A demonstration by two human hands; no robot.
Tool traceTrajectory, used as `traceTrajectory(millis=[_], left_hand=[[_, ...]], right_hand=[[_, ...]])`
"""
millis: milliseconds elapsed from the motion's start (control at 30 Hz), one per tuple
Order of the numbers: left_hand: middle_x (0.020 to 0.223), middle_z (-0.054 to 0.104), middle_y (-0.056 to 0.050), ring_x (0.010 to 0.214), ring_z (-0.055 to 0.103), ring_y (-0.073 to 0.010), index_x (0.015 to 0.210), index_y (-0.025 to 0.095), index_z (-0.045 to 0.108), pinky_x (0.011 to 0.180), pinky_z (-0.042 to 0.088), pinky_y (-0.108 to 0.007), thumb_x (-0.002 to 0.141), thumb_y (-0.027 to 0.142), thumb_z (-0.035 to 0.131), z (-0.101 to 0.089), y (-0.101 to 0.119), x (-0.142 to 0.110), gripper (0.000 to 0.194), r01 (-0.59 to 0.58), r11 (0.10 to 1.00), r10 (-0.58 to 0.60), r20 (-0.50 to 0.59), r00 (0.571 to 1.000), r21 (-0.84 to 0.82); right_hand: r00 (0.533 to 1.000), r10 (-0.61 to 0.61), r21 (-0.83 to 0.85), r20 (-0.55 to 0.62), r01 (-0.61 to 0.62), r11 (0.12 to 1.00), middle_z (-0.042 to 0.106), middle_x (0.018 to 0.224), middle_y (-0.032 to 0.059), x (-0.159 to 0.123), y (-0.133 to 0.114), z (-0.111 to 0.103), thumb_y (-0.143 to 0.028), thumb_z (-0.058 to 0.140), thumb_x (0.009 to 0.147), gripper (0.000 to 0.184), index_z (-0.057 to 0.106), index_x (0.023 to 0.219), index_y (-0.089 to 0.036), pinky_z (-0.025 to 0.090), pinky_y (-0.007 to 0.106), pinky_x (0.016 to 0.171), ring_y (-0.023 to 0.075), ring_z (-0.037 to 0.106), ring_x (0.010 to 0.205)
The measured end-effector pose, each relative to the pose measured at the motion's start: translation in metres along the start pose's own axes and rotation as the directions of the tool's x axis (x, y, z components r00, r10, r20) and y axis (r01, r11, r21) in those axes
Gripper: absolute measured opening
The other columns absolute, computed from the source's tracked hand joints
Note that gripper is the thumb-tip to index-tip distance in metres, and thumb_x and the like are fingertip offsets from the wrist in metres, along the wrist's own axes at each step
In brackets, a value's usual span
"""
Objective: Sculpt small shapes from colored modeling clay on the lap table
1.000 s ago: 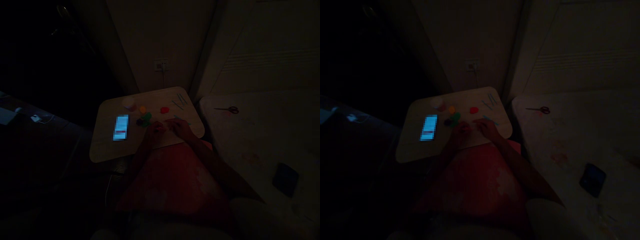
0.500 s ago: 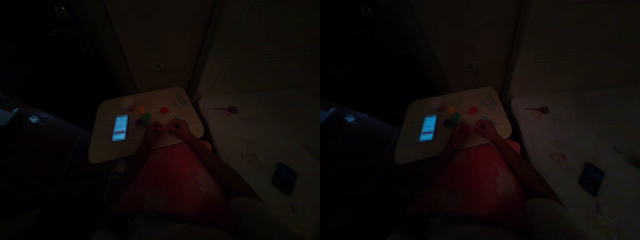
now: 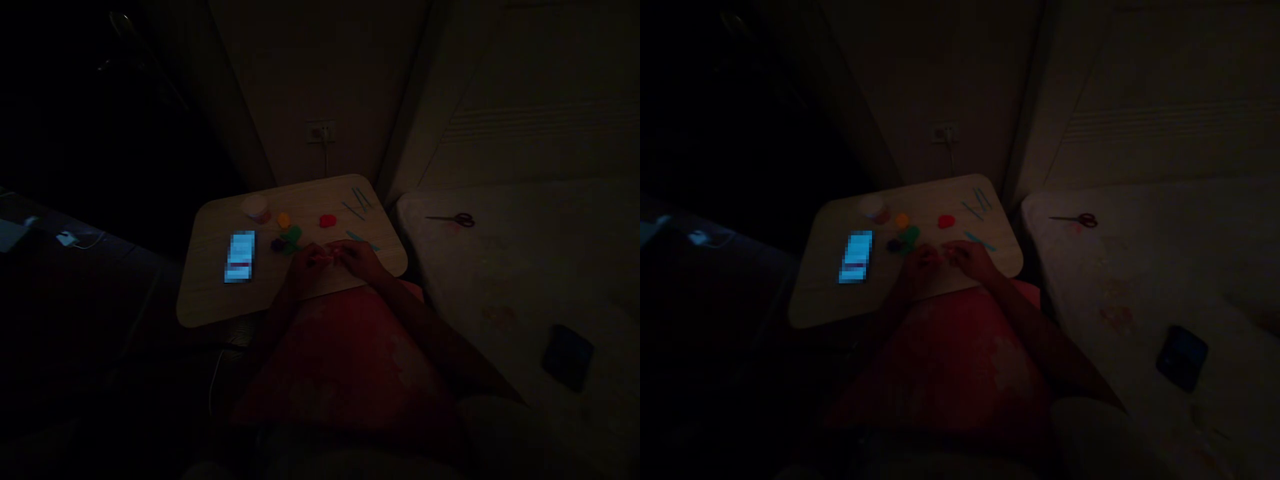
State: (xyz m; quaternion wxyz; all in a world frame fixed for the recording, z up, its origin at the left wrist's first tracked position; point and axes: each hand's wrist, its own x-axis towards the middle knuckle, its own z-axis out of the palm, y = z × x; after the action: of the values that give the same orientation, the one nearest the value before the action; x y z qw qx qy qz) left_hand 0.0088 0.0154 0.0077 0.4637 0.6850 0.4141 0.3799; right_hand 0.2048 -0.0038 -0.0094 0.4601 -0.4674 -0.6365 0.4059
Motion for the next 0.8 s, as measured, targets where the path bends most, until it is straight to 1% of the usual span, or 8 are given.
traceTrajectory(millis=[133, 233, 300, 400, 467, 600, 733, 800], left_hand=[[0.071, 0.059, 0.002, 0.065, 0.052, -0.0119, 0.077, 0.018, 0.059, 0.058, 0.040, -0.022, 0.079, 0.047, 0.073, 0.000, 0.001, 0.000, 0.032, -0.001, 1.000, 0.001, 0.006, 1.000, -0.013], [0.070, 0.058, 0.002, 0.066, 0.051, -0.0122, 0.077, 0.018, 0.059, 0.058, 0.040, -0.022, 0.079, 0.047, 0.073, 0.000, 0.001, 0.001, 0.033, 0.011, 1.000, -0.011, 0.004, 1.000, 0.000], [0.070, 0.058, 0.002, 0.066, 0.051, -0.0121, 0.077, 0.018, 0.059, 0.059, 0.040, -0.022, 0.079, 0.047, 0.073, 0.000, 0.000, 0.001, 0.033, 0.007, 1.000, -0.007, -0.001, 1.000, 0.007], [0.072, 0.059, 0.002, 0.068, 0.052, -0.0122, 0.077, 0.018, 0.059, 0.061, 0.041, -0.022, 0.080, 0.046, 0.073, 0.000, -0.001, 0.001, 0.032, 0.004, 1.000, -0.004, 0.000, 1.000, 0.017], [0.073, 0.060, 0.002, 0.068, 0.053, -0.0123, 0.078, 0.018, 0.059, 0.061, 0.041, -0.022, 0.080, 0.046, 0.072, 0.000, -0.002, 0.001, 0.031, 0.009, 1.000, -0.009, 0.004, 1.000, 0.019], [0.073, 0.060, 0.002, 0.068, 0.053, -0.0123, 0.079, 0.018, 0.060, 0.061, 0.042, -0.022, 0.080, 0.044, 0.071, 0.000, -0.003, 0.000, 0.029, 0.010, 1.000, -0.010, -0.003, 1.000, 0.004], [0.074, 0.060, 0.002, 0.070, 0.055, -0.0127, 0.079, 0.018, 0.060, 0.061, 0.043, -0.022, 0.081, 0.044, 0.072, 0.000, -0.004, 0.000, 0.029, -0.009, 1.000, 0.009, -0.002, 1.000, -0.012], [0.074, 0.061, 0.001, 0.069, 0.055, -0.0126, 0.079, 0.018, 0.060, 0.061, 0.043, -0.022, 0.081, 0.044, 0.072, 0.000, -0.004, 0.000, 0.029, -0.014, 1.000, 0.014, -0.004, 1.000, -0.014]], right_hand=[[1.000, 0.026, -0.036, 0.012, -0.025, 0.999, 0.071, 0.067, 0.0026, -0.002, -0.003, -0.001, -0.040, 0.065, 0.090, 0.023, 0.076, 0.087, -0.019, 0.045, 0.026, 0.057, 0.0163, 0.064, 0.059], [0.999, 0.036, -0.073, -0.026, -0.037, 0.997, 0.066, 0.061, 0.0012, -0.003, -0.007, -0.001, -0.041, 0.064, 0.091, 0.029, 0.068, 0.072, -0.020, 0.041, 0.026, 0.055, 0.0148, 0.058, 0.056], [0.998, 0.035, -0.090, -0.050, -0.040, 0.995, 0.061, 0.059, -0.0002, -0.003, -0.008, -0.001, -0.043, 0.063, 0.092, 0.033, 0.062, 0.068, -0.020, 0.039, 0.025, 0.054, 0.0138, 0.054, 0.055], [0.999, 0.030, -0.082, -0.044, -0.033, 0.996, 0.059, 0.060, -0.0006, -0.002, -0.008, 0.000, -0.044, 0.055, 0.097, 0.035, 0.061, 0.071, -0.020, 0.039, 0.026, 0.055, 0.0135, 0.052, 0.055], [0.999, 0.024, -0.063, -0.033, -0.026, 0.998, 0.062, 0.065, 0.0003, -0.001, -0.004, 0.000, -0.043, 0.050, 0.100, 0.034, 0.066, 0.082, -0.020, 0.042, 0.026, 0.057, 0.0139, 0.055, 0.057], [0.997, -0.042, -0.060, -0.069, 0.038, 0.997, 0.071, 0.082, 0.0042, 0.000, 0.002, 0.000, -0.042, 0.048, 0.102, 0.032, 0.072, 0.104, -0.019, 0.049, 0.028, 0.066, 0.0165, 0.064, 0.069], [0.996, -0.080, -0.112, -0.044, 0.075, 0.991, 0.077, 0.096, 0.0077, -0.001, 0.001, -0.002, -0.037, 0.055, 0.098, 0.026, 0.075, 0.103, -0.020, 0.052, 0.030, 0.074, 0.0189, 0.068, 0.081], [0.996, -0.082, -0.124, -0.022, 0.079, 0.989, 0.078, 0.096, 0.0076, -0.001, -0.001, -0.003, -0.035, 0.062, 0.094, 0.021, 0.076, 0.099, -0.019, 0.052, 0.030, 0.075, 0.0195, 0.069, 0.083]])
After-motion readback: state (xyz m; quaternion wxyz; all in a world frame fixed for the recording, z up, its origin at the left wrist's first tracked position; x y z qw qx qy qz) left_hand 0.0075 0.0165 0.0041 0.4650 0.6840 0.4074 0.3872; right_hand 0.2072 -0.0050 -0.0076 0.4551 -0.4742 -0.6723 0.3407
